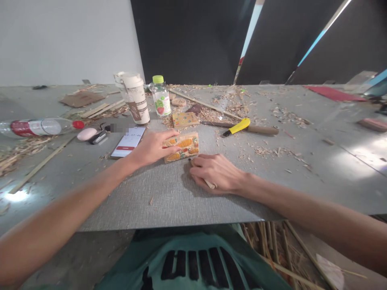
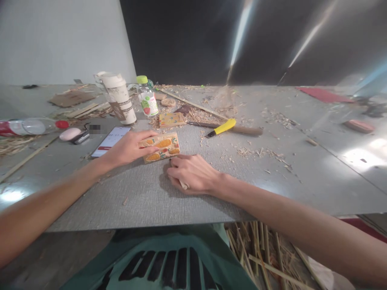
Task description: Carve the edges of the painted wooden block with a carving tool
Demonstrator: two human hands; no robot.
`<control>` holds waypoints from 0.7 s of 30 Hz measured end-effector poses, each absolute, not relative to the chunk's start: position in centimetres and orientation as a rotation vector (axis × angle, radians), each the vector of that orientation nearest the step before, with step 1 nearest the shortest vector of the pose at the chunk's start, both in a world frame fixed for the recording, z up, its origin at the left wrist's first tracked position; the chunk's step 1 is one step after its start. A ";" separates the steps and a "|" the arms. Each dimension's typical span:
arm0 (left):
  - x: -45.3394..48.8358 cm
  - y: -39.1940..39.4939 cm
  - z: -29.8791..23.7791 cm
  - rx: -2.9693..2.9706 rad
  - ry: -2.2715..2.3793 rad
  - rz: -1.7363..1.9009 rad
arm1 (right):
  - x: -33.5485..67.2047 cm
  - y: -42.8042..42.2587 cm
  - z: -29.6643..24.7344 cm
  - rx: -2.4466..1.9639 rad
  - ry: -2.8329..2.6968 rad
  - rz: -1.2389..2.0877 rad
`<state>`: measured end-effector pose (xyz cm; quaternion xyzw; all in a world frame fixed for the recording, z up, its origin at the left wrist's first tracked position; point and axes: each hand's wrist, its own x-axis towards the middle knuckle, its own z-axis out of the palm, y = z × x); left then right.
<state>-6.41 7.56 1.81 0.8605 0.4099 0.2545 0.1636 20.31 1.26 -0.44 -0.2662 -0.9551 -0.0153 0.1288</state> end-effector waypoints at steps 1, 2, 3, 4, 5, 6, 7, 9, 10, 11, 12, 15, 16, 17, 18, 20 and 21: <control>-6.4 7.5 1.8 2.464 1.176 0.724 | 20.4 1.2 -0.5 -0.760 -2.782 -0.041; -6.4 7.5 1.9 2.470 1.184 0.718 | 20.4 1.1 -0.5 -0.754 -2.780 -0.044; -6.3 7.5 1.9 2.468 1.191 0.712 | 20.4 1.0 -0.5 -0.755 -2.770 -0.052; -6.3 7.5 2.0 2.460 1.195 0.711 | 20.4 1.0 -0.5 -0.766 -2.755 -0.063; -6.3 7.5 2.0 2.455 1.190 0.702 | 20.4 0.9 -0.5 -0.783 -2.737 -0.072; -6.2 7.5 2.0 2.449 1.182 0.696 | 20.3 0.9 -0.4 -0.805 -2.720 -0.078; -6.2 7.4 2.0 2.444 1.176 0.697 | 20.3 1.0 -0.4 -0.826 -2.706 -0.079; -6.3 7.4 2.0 2.431 1.165 0.705 | 20.2 1.1 -0.3 -0.849 -2.697 -0.066; -6.3 7.4 2.0 2.430 1.164 0.708 | 20.2 1.2 -0.2 -0.842 -2.707 -0.051; -6.3 7.4 2.0 2.434 1.164 0.711 | 20.2 1.3 -0.2 -0.823 -2.725 -0.033; -6.3 7.4 2.0 2.442 1.165 0.715 | 20.2 1.4 -0.2 -0.798 -2.746 -0.014; -6.3 7.4 2.1 2.455 1.177 0.721 | 20.4 1.4 -0.4 -0.748 -2.784 0.008; -6.3 7.4 2.1 2.448 1.185 0.725 | 20.4 1.3 -0.4 -0.749 -2.781 0.000; -6.3 7.4 2.2 2.440 1.190 0.724 | 20.4 1.3 -0.5 -0.756 -2.772 -0.014; -6.3 7.4 2.2 2.433 1.191 0.721 | 20.4 1.2 -0.5 -0.764 -2.761 -0.029; -6.3 7.4 2.2 2.425 1.183 0.712 | 20.4 1.1 -0.5 -0.791 -2.735 -0.055; -6.3 7.4 2.2 2.422 1.178 0.705 | 20.4 1.1 -0.5 -0.805 -2.724 -0.060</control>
